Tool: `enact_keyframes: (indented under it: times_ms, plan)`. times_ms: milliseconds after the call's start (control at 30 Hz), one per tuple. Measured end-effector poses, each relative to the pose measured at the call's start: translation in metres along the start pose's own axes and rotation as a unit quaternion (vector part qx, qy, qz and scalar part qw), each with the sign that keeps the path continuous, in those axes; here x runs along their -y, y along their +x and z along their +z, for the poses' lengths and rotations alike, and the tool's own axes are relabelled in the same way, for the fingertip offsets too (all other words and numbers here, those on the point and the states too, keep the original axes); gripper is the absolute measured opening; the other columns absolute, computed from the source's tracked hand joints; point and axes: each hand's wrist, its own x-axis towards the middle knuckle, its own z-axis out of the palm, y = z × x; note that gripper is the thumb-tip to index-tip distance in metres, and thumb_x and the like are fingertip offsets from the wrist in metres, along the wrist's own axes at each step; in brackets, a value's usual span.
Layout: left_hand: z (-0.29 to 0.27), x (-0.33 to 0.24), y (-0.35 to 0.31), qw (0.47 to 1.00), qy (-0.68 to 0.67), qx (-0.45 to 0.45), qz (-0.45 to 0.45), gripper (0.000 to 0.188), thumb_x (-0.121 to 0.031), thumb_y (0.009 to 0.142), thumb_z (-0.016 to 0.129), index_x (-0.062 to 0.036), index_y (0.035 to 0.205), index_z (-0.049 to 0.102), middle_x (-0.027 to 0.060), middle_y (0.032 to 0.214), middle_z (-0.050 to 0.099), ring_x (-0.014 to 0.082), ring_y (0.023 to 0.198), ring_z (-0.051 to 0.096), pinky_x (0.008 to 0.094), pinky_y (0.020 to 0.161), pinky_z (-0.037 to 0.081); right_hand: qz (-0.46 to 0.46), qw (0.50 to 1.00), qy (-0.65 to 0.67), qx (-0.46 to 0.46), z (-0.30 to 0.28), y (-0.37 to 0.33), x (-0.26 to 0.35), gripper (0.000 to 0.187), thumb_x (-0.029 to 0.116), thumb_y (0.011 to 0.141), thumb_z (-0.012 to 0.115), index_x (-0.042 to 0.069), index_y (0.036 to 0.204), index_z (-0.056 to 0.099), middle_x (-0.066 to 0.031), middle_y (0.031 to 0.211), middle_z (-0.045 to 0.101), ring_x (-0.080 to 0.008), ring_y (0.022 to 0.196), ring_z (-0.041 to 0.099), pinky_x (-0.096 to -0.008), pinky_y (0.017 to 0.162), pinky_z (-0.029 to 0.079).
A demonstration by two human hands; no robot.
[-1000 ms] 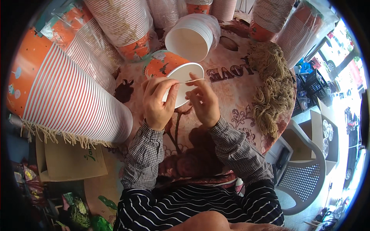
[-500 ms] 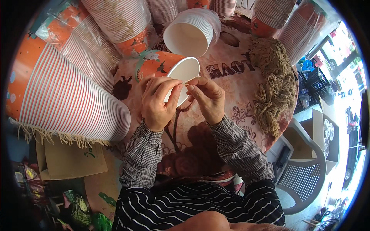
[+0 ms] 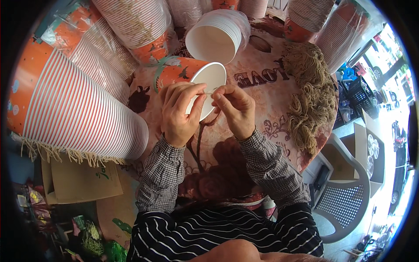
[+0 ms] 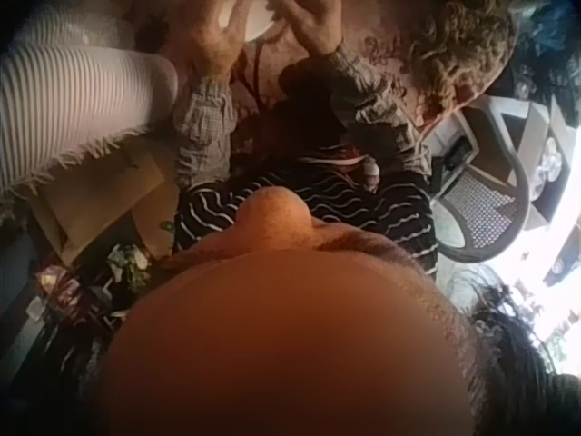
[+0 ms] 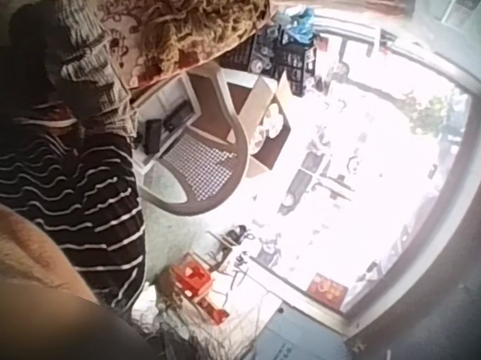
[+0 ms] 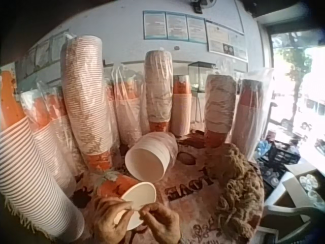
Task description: Attaching twine or rope handles to decorative paper buckets by threading them through holes.
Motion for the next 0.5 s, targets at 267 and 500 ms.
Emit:
enact_keyframes:
  times_ms: [267, 500]
  plan:
    - [0.0, 0.012, -0.002, 0.998, 0.063, -0.014, 0.023, 0.028, -0.007, 0.075, 0.074, -0.0116, 0.1, 0.063, -0.0016, 0.086, 0.066, 0.0199, 0.093, 0.059, 0.0394, 0.091, 0.036, -0.022, 0.999, 0.018, -0.03, -0.012, 0.003, 0.015, 0.007, 0.007, 0.091, 0.062, 0.001, 0.096, 0.061, 0.0003, 0.086, 0.062, -0.0056, 0.075, 0.059, -0.0199, 0.064, 0.05]
    - [-0.003, 0.0, -0.001, 0.999, 0.037, -0.034, -0.02, 0.018, -0.01, 0.076, 0.075, -0.011, 0.091, 0.064, -0.0031, 0.085, 0.067, 0.0173, 0.082, 0.059, 0.0342, 0.082, 0.039, -0.273, 0.864, -0.423, -0.017, -0.012, 0.007, 0.022, 0.015, -0.001, 0.074, 0.067, 0.005, 0.087, 0.062, -0.008, 0.084, 0.059, -0.0221, 0.071, 0.062, -0.0308, 0.059, 0.051]
